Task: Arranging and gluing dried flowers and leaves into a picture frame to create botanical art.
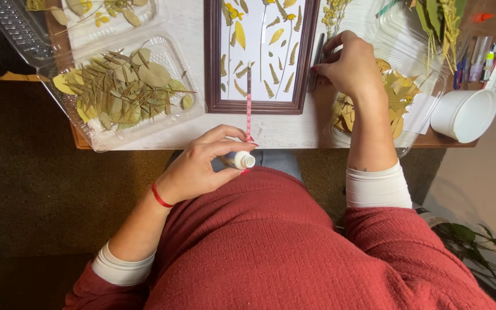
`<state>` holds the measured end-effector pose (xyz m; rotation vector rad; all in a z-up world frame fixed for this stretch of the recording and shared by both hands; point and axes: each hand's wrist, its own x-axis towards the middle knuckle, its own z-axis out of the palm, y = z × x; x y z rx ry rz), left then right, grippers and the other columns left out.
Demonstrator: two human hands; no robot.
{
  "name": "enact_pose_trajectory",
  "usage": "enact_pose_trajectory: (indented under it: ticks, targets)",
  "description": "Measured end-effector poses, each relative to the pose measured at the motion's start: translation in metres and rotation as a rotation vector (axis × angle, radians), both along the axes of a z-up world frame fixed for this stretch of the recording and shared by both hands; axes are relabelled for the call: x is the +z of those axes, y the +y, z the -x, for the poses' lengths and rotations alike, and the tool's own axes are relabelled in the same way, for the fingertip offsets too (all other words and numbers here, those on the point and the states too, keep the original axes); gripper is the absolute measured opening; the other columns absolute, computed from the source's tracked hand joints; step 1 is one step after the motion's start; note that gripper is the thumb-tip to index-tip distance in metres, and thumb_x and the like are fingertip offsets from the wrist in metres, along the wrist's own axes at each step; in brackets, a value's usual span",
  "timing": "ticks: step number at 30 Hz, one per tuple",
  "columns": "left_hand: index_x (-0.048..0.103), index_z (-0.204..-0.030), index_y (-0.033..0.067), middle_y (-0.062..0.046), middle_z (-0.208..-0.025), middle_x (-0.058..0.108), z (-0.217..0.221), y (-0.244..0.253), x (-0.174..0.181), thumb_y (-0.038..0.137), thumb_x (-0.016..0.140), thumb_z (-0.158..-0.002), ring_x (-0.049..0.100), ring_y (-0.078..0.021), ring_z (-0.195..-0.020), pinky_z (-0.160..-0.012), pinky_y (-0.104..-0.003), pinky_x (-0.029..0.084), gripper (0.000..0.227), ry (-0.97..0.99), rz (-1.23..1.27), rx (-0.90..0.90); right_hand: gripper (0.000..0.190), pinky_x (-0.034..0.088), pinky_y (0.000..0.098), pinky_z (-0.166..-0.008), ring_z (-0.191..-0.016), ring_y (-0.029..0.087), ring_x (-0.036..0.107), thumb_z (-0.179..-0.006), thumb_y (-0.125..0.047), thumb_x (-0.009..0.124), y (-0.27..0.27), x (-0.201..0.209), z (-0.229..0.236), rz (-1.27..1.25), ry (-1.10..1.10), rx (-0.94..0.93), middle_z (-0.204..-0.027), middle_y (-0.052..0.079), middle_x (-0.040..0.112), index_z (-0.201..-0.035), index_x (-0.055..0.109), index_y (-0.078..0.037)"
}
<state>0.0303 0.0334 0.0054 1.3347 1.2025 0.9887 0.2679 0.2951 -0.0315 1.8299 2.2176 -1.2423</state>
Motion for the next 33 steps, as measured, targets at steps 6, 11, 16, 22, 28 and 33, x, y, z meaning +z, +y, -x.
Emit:
enact_pose_trajectory:
  ticks: [6,11,16,22,28,33]
  targets:
    - [0.072,-0.124,0.0076,-0.01,-0.124,0.064,0.002,0.002,0.003,0.003,0.08,-0.08,0.065,-0.0233,-0.12,-0.103,-0.033,0.053,0.044,0.012,-0.019,-0.006,0.032,0.058,0.0382,-0.072,-0.079,0.029,0.073,-0.083,-0.015,0.093,-0.004,-0.009,-0.014,-0.305,-0.147,0.215,-0.088,0.021,0.073,-0.098,0.071,0.003]
    - [0.073,-0.123,0.0069,-0.009,-0.122,0.066,0.005,0.005,0.011,0.002,0.08,-0.081,0.066,-0.0238,-0.119,-0.103,-0.034,0.053,0.043,0.025,-0.082,-0.015,0.018,0.05,0.034,-0.058,-0.069,0.021,0.066,-0.102,-0.02,0.081,-0.066,0.058,0.019,-0.817,0.003,0.693,-0.084,0.008,0.071,-0.112,0.071,-0.009]
    - [0.072,-0.115,0.0076,-0.008,-0.119,0.067,0.001,0.013,0.019,0.005,0.081,-0.084,0.069,-0.0213,-0.113,-0.097,-0.03,0.056,0.032,-0.05,-0.045,-0.109,0.019,0.047,0.0214,-0.056,-0.07,0.008,0.062,-0.101,-0.022,0.074,-0.079,0.082,0.031,-1.294,0.41,1.17,-0.093,-0.003,0.075,-0.12,0.076,-0.019]
    - [0.072,-0.125,0.0067,-0.012,-0.134,0.065,-0.004,0.017,0.033,-0.001,0.076,-0.08,0.066,-0.0247,-0.124,-0.105,-0.033,0.055,0.046,0.045,-0.171,-0.082,0.015,0.05,0.0216,-0.059,-0.084,0.011,0.073,-0.098,-0.019,0.074,-0.062,0.069,0.012,-1.405,0.514,1.065,-0.099,0.001,0.077,-0.11,0.078,-0.011]
    - [0.07,-0.128,0.005,-0.011,-0.125,0.074,-0.006,0.013,0.048,-0.002,0.077,-0.082,0.073,-0.0222,-0.114,-0.101,-0.032,0.058,0.047,-0.004,-0.143,-0.058,0.02,0.048,0.0217,-0.048,-0.061,0.011,0.064,-0.106,-0.016,0.065,-0.098,0.066,-0.024,-0.808,1.11,0.277,-0.079,0.01,0.067,-0.109,0.07,0.003]
    - [0.069,-0.129,0.0034,-0.014,-0.121,0.074,-0.011,0.014,0.056,-0.006,0.073,-0.079,0.074,-0.0247,-0.111,-0.098,-0.032,0.058,0.05,0.014,-0.169,-0.084,0.03,0.055,0.0284,-0.051,-0.055,0.015,0.062,-0.107,-0.031,0.057,-0.134,0.109,-0.035,-0.364,1.414,0.26,-0.079,0.009,0.063,-0.106,0.056,-0.001]
